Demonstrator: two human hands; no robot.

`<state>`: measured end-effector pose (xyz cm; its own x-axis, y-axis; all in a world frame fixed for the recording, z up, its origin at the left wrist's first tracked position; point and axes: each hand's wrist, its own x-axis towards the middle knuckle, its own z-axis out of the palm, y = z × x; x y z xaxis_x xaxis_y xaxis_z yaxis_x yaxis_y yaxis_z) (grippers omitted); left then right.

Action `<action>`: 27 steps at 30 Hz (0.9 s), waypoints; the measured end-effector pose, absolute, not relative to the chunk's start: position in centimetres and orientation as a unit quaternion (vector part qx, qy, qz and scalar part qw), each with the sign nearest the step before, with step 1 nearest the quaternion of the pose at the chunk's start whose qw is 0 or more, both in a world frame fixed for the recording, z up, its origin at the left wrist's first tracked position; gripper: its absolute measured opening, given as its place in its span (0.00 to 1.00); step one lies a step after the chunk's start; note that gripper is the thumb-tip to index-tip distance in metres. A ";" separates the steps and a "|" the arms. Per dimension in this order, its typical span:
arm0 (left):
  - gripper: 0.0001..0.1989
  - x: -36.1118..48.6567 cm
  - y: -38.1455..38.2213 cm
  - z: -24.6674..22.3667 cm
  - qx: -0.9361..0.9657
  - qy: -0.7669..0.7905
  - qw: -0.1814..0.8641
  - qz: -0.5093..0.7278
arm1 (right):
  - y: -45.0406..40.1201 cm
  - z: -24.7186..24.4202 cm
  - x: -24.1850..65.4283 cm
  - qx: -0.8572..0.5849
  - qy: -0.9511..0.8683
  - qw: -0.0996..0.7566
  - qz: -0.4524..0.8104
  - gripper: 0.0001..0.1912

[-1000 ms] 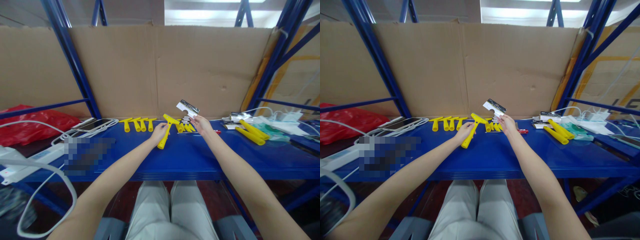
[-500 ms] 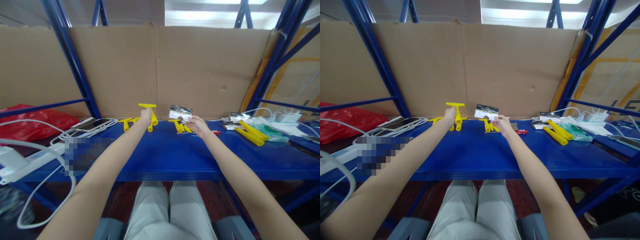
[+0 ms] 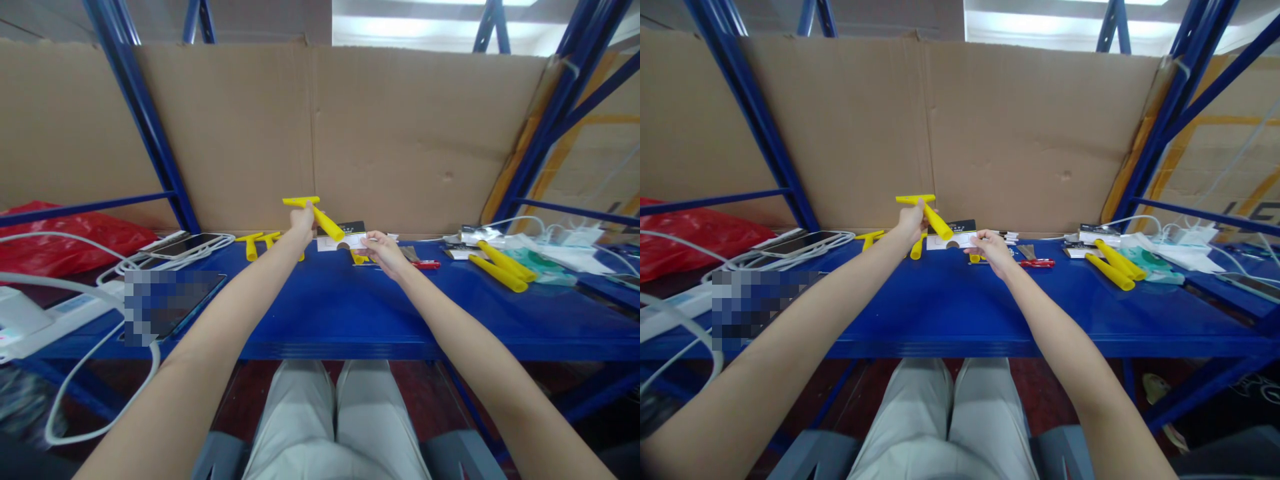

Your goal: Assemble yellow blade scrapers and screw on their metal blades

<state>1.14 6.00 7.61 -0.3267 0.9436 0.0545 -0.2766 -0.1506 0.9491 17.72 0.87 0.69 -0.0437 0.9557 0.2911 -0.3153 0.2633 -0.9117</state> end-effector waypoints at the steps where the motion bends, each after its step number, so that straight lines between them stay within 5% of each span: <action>1: 0.12 1.4 5.9 7.4 0.367 0.462 0.457 0.666 | 0.9 0.6 17.6 -0.312 -0.509 0.614 0.516 0.14; 17: 0.14 -3.5 8.2 6.5 0.321 0.542 0.372 0.682 | 0.4 0.6 17.3 -0.289 -0.559 0.565 0.534 0.15; 27: 0.09 -0.6 7.3 5.5 0.405 0.472 0.494 0.607 | 0.6 0.7 17.4 -0.289 -0.529 0.601 0.524 0.15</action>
